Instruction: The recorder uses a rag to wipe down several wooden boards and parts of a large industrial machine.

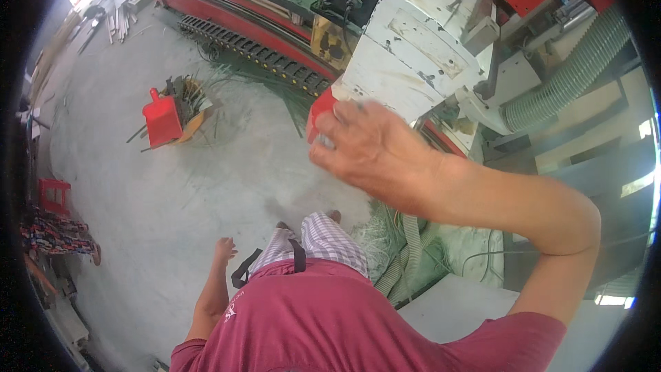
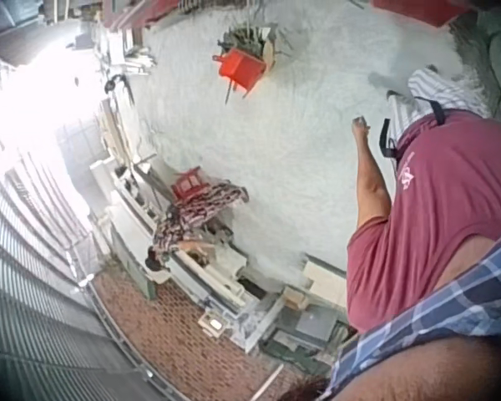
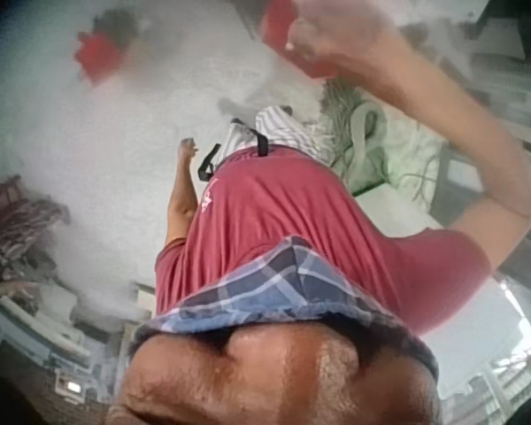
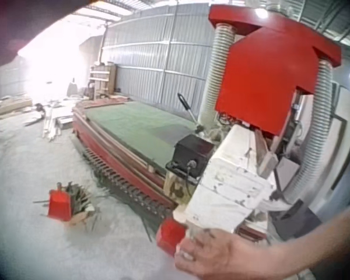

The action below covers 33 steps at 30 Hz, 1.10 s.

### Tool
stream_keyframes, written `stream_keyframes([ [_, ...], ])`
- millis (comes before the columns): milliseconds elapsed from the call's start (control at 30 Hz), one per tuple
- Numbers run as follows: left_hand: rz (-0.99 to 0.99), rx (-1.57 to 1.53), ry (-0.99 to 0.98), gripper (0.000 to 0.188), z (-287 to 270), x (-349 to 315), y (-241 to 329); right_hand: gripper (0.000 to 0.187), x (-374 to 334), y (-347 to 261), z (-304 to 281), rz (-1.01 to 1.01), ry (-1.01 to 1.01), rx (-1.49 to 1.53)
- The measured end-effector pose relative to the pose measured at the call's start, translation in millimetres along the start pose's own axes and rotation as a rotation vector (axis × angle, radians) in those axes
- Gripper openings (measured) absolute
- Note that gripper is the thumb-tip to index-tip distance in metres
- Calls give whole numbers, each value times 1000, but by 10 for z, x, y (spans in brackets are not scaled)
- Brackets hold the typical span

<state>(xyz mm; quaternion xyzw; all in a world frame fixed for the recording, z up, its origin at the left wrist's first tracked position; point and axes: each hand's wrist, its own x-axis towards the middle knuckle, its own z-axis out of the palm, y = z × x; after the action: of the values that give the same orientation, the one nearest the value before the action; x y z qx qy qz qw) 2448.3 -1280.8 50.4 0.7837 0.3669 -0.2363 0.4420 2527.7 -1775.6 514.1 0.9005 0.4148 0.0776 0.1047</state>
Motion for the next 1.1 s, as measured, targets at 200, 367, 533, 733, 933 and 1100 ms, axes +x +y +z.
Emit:
stream_keyframes([
  [200, 98, -164, 5, 37, 269, -87, 336, 30, -294, 514, 1012, 203, -110, -439],
  [367, 116, -145, -23, 38, 218, -173, 100, 19, -642, 32, 1678, 109, -309, -119],
  [533, -23, 0, 34, 33, -8, -203, -586, 18, 116, 497, 450, 278, 332, -368],
  [733, -83, -37, 31, 34, 149, -314, -451, 18, 212, 489, 1264, 294, 291, -660],
  [933, 95, -124, -44, 38, 364, -435, -235, 15, 36, 486, 886, 263, 340, -358],
  [1100, 60, 36, -59, 43, 164, -251, -171, 12, -49, 240, 158, 214, 717, -429],
])
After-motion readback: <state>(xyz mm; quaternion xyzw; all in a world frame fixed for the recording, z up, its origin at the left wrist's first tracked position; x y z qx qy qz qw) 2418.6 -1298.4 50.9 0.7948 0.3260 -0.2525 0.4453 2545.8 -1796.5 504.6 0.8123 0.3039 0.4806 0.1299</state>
